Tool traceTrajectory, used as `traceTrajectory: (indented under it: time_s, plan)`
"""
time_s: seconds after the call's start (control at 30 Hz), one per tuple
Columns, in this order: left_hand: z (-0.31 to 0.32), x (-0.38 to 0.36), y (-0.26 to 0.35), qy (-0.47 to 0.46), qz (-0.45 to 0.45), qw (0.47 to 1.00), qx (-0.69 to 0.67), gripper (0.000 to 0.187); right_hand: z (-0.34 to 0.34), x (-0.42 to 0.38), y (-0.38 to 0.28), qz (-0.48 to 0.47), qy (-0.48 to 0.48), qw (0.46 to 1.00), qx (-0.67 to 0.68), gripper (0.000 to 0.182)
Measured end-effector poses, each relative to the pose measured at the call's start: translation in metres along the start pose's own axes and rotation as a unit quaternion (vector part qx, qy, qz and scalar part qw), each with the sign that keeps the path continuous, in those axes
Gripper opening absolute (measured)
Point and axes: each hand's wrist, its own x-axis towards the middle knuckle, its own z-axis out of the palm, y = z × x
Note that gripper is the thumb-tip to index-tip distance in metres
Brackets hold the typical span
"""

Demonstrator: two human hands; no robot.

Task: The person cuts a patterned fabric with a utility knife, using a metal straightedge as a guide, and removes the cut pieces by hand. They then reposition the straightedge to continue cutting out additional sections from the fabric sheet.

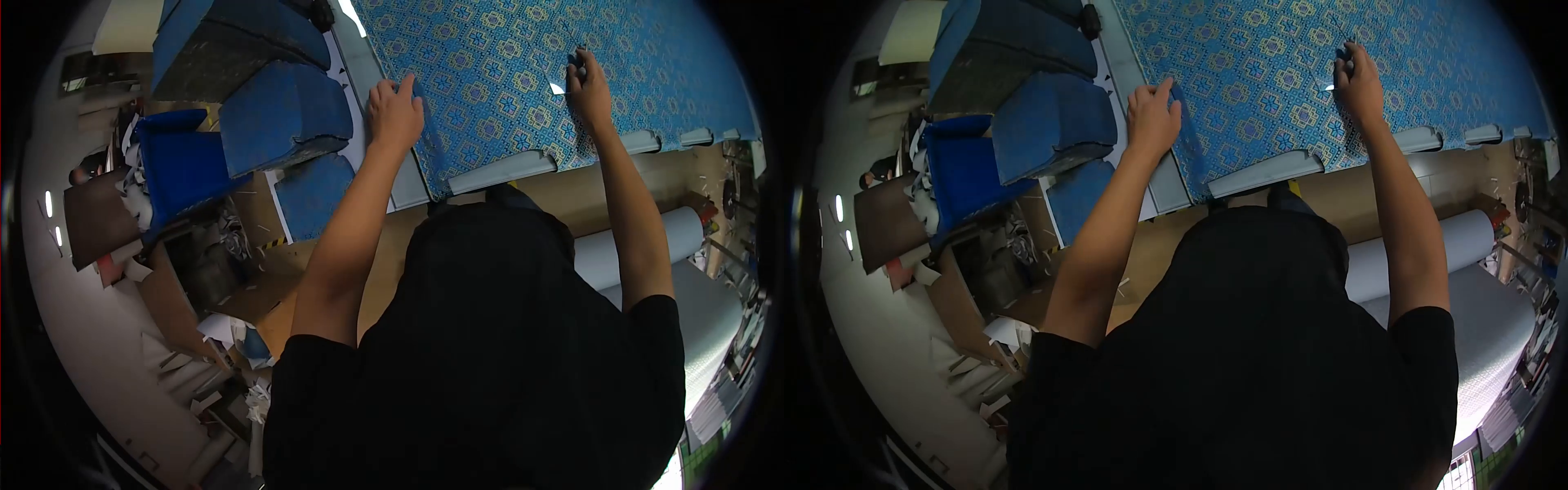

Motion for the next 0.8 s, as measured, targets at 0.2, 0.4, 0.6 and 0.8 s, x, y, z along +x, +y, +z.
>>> traceTrajectory:
  time_s: [0.2, 0.4, 0.6, 0.8]
  plan:
    - [0.009, 0.033, 0.019, 0.043, -0.007, 0.999, 0.033, 0.048, 0.005, 0.001, 0.008, -0.075, 0.068, 0.995, -0.013, 0.039]
    - [-0.003, 0.043, 0.04, 0.005, -0.06, 0.997, 0.036, 0.041, 0.003, 0.004, 0.01, -0.089, 0.069, 0.994, -0.006, 0.039]
    - [-0.016, -0.004, 0.068, -0.043, 0.132, 0.977, -0.165, 0.026, -0.001, -0.002, 0.009, -0.072, 0.069, 0.995, 0.015, 0.039]
    - [-0.002, -0.085, 0.041, 0.086, 0.238, 0.964, -0.086, 0.013, 0.002, 0.002, 0.01, -0.069, 0.068, 0.995, 0.027, 0.04]
